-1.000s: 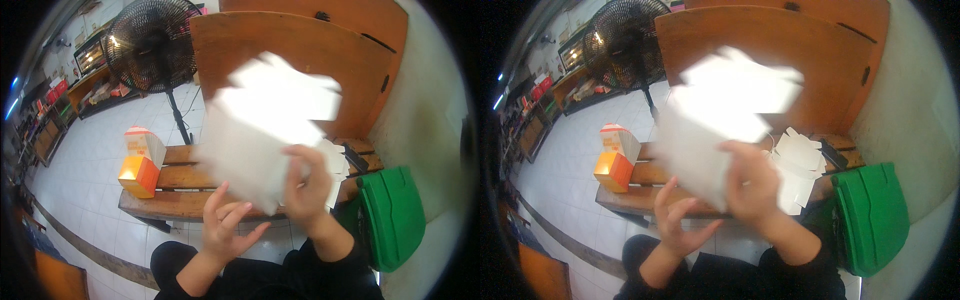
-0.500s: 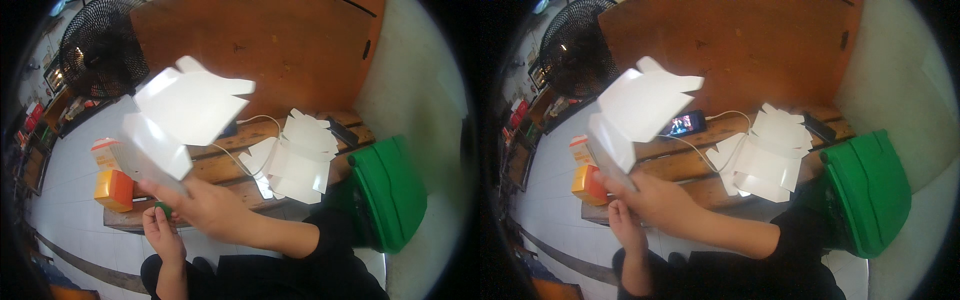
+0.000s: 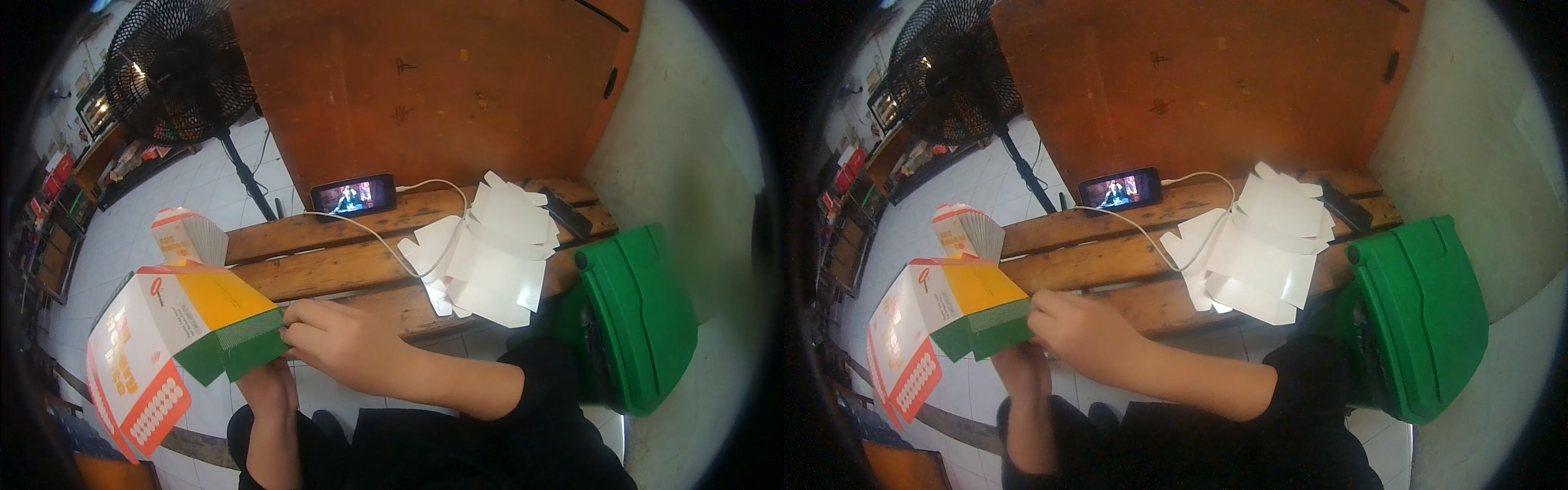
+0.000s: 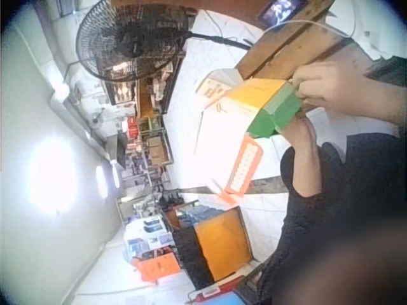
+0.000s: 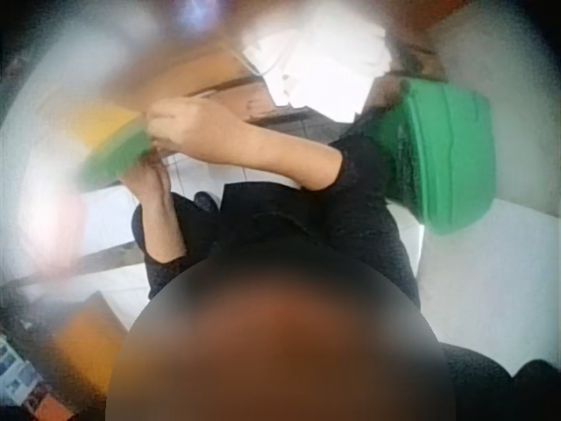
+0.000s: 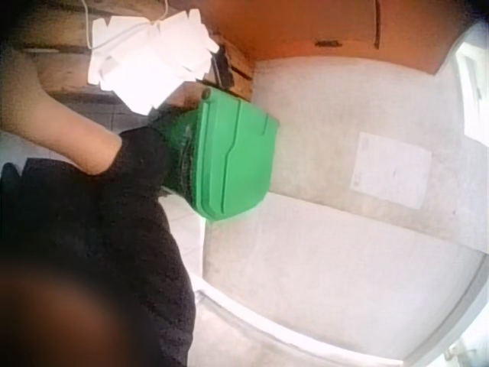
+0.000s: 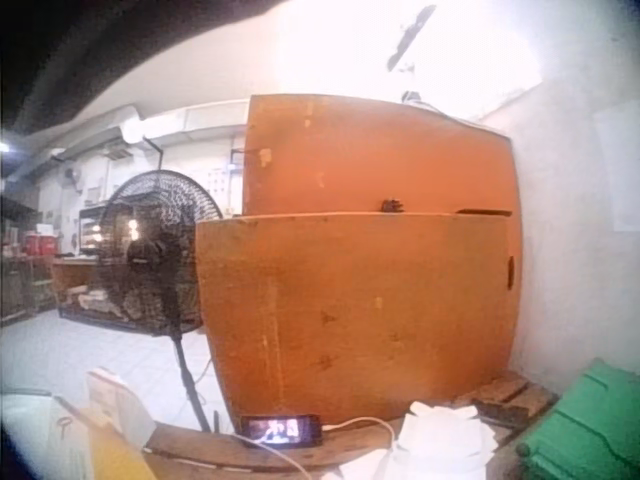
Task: The person assembles small cardboard boxes by folding and taping flat pieces into rectangular containers. They repeatedly pick up flat box blanks, fold the sides, and secure them with tape, stacking completed boxes on a wooden bench.
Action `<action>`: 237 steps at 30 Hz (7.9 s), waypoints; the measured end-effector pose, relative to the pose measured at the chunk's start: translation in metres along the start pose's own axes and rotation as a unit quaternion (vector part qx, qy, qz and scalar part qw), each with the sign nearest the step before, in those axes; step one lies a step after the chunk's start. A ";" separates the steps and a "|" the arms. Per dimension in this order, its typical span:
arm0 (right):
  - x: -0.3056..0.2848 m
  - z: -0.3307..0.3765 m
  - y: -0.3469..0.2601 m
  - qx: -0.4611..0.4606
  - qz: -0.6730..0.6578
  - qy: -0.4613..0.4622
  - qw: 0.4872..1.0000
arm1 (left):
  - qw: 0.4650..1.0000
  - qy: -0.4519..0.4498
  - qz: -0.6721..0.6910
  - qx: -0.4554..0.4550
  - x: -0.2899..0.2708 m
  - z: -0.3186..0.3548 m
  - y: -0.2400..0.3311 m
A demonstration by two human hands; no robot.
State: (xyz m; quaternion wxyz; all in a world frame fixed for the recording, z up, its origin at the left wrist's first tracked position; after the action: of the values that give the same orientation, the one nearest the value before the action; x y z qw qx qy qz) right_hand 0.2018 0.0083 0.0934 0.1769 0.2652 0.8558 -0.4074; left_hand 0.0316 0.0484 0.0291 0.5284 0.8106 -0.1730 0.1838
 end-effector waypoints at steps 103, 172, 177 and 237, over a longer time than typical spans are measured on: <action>-0.005 0.002 -0.006 -0.129 0.113 0.116 0.978 | 0.993 -0.003 0.116 0.013 0.016 0.001 0.031; -0.028 -0.004 -0.022 -0.138 0.009 0.102 0.985 | 0.990 -0.089 0.044 0.101 0.003 -0.007 0.036; -0.024 -0.004 -0.019 -0.071 -0.060 0.073 0.993 | 0.982 -0.099 -0.023 0.157 -0.008 -0.009 0.030; -0.014 0.007 -0.033 -0.010 -0.109 0.083 0.991 | 0.973 -0.090 -0.076 0.196 0.012 0.018 0.045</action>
State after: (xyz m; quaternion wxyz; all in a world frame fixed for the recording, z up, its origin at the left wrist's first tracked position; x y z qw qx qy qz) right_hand 0.1935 -0.0191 0.1167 0.0626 0.2010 0.8955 -0.3922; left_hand 0.0228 0.0135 0.0634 0.3537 0.9225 -0.1177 0.0999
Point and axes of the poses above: each hand's wrist, its own z-axis away from the middle knuckle, its own x-axis out of the palm, y = z × x, the point moved 2 cm from there along -z, towards the middle knuckle, and after that the axes turned 13 degrees about x, right-handed, at the moved point
